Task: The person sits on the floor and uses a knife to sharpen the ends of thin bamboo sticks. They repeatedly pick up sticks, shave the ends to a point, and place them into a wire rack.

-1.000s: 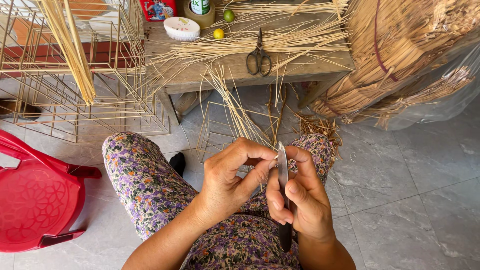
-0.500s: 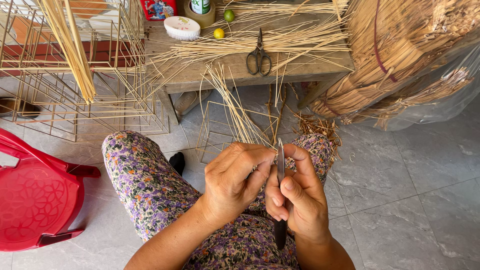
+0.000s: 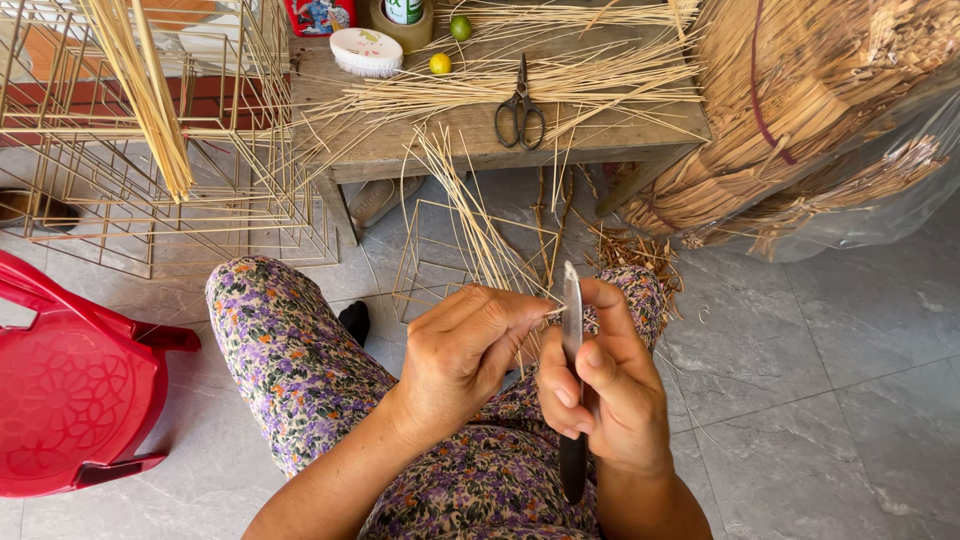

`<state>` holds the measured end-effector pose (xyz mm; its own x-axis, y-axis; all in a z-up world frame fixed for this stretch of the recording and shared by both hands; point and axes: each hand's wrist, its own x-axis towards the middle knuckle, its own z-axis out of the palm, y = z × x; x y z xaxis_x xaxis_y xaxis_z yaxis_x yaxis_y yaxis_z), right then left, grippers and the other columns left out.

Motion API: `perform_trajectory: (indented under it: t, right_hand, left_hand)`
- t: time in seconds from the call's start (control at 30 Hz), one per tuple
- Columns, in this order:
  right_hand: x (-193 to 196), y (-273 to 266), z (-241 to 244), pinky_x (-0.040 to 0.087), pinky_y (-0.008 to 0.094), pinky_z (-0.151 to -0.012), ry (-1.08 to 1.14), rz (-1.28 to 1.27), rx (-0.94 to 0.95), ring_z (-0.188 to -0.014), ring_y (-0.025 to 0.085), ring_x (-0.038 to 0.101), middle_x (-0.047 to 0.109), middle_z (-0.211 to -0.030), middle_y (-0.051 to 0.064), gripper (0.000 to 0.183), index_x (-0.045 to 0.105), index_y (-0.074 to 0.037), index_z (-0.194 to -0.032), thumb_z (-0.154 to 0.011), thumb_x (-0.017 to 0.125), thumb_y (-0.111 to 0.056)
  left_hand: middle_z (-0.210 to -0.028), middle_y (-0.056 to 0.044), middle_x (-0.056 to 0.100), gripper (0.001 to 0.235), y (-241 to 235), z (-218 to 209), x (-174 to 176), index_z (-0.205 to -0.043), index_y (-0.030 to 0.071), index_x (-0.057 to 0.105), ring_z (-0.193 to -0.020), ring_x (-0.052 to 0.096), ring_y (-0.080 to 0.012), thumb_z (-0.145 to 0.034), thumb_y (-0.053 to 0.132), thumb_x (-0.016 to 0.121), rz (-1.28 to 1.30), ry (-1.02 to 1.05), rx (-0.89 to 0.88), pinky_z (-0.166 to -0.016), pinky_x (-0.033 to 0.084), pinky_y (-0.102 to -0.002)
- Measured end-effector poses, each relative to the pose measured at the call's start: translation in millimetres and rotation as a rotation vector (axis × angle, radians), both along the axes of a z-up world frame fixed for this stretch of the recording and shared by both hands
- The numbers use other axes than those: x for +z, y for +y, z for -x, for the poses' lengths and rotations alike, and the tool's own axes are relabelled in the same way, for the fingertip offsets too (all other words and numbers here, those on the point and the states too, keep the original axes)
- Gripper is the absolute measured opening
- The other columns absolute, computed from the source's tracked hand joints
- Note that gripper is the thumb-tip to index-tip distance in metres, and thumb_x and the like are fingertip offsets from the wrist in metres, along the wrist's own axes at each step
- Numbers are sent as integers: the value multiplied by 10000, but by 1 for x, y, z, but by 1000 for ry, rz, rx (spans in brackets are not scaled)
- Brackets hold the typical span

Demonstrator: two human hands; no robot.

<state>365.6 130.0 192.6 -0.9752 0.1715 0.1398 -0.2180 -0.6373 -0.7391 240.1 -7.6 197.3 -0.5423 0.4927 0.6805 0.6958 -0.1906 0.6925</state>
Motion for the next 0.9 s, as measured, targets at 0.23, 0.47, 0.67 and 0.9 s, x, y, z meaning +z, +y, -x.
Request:
perform_trajectory:
  t: [0.23,0.47,0.67,0.9]
  right_hand:
    - [-6,-2,15,366,240,-426,-79,-2,8,-495,86,401,526,-791,90,425,359,-116,-1478,-1099,524,-217]
    - [-20,1,11,357,214,-411,-153,-115,40,-484,64,401,554,-779,92,399,414,-67,-1447,-1095,511,-229]
    - [-44,-9,35,372,229,-409,-301,-22,97,-473,101,441,541,-786,75,230,420,-49,-1234,-1115,509,-223]
    - [-19,3,27,390,205,-435,-162,-83,18,-479,71,429,576,-772,113,378,427,-77,-1393,-1075,539,-249]
  left_hand:
    - [-1083,-54,701,284,-3,7,16,-1159,57,624,-958,733,-218,-906,57,751,-18,-223,-35,-818,593,-324]
    - [-1006,-72,614,200,-11,17,44,-1002,110,719,-959,603,-269,-866,149,860,125,145,122,-804,512,-378]
    - [-1027,-40,652,176,-14,22,59,-1073,79,661,-937,686,-221,-973,135,795,81,45,35,-796,566,-326]
    - [-945,-66,635,220,-20,35,54,-1079,86,696,-807,701,-214,-889,136,794,226,-31,-55,-674,563,-329]
